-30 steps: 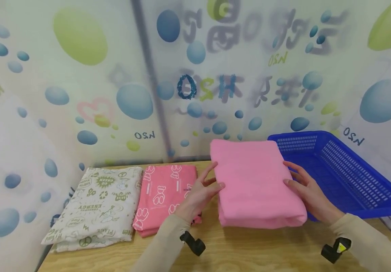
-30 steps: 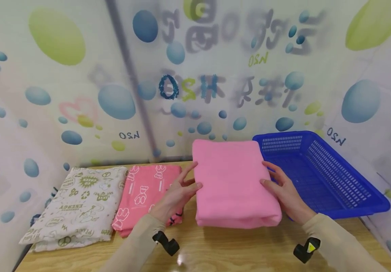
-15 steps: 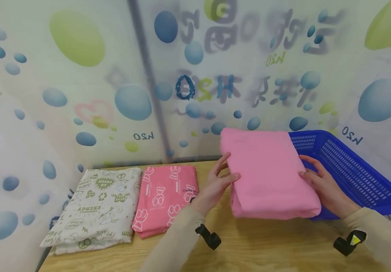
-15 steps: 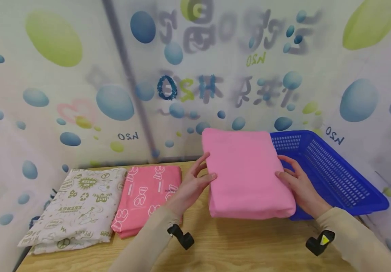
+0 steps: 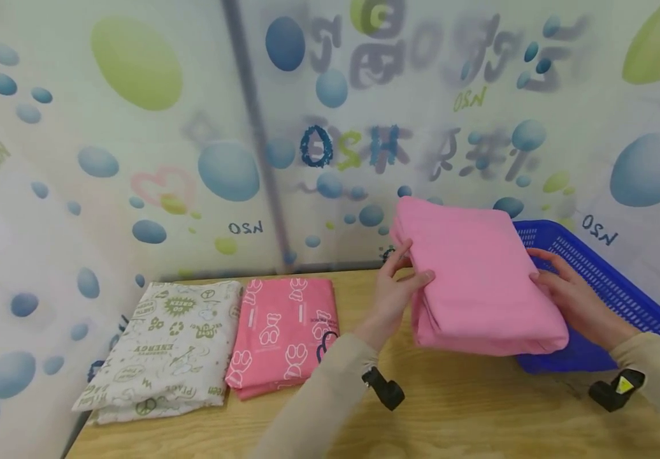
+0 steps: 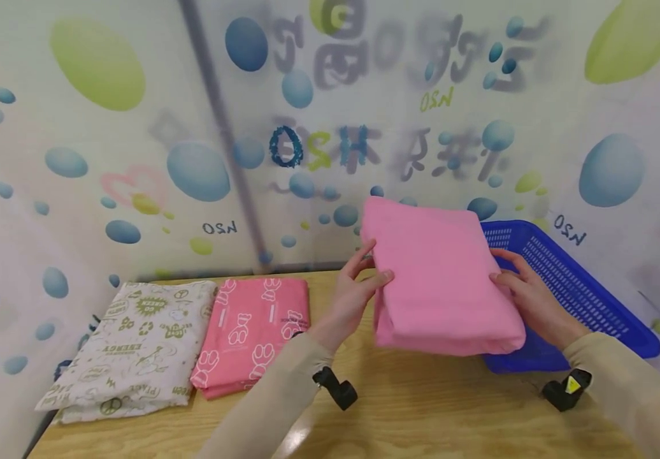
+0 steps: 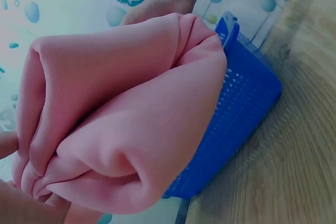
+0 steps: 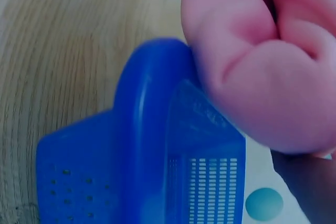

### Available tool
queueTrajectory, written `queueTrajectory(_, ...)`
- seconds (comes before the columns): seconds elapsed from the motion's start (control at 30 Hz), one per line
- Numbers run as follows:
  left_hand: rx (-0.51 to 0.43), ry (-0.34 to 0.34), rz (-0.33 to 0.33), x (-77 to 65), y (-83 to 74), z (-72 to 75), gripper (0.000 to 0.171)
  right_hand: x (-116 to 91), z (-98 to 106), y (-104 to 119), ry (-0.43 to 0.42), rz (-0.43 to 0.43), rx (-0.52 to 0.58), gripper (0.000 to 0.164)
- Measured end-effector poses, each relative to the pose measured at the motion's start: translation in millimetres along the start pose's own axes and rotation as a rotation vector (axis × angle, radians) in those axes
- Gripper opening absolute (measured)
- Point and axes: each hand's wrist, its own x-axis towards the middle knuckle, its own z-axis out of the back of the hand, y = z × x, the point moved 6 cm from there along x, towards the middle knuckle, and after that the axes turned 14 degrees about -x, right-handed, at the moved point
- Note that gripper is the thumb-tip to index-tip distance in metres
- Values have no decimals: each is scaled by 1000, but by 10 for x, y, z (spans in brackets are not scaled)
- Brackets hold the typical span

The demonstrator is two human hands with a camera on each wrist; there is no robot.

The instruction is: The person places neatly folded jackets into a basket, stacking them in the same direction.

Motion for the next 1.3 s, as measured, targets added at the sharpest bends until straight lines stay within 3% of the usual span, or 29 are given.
queueTrajectory(0.1,-31,-5,4,8,47,-81,65,-11,76,4,-33,-10,-17,41)
queueTrajectory(0.23,-126,-18,31,29,119,-160,66,-30,179,-5,-43,-7,42,45)
queueTrajectory(0.43,-197,27,80,64,262,-296,71,-73,381,-17,-24,-3,73,46)
queueTrajectory(0.7,-167,118,114,36,510,-573,82,-58,762,-23,-10,-51,-163,51)
queueTrajectory(0.83,-137,170,117,10,575,-749,86,-56,956,-54,-86,-104,-260,49)
queueTrajectory(0.93,-106,191,93,13,622,-876,87,-66,1121,-66,-131,-125,-318,50)
queueTrajectory(1.17,-98,117,-21,95,798,-1081,85,-48,1453,-56,-186,-183,-476,55)
queueTrajectory(1.3,52,69,-116,120,915,-1116,84,11,1566,-84,-196,-219,-561,56)
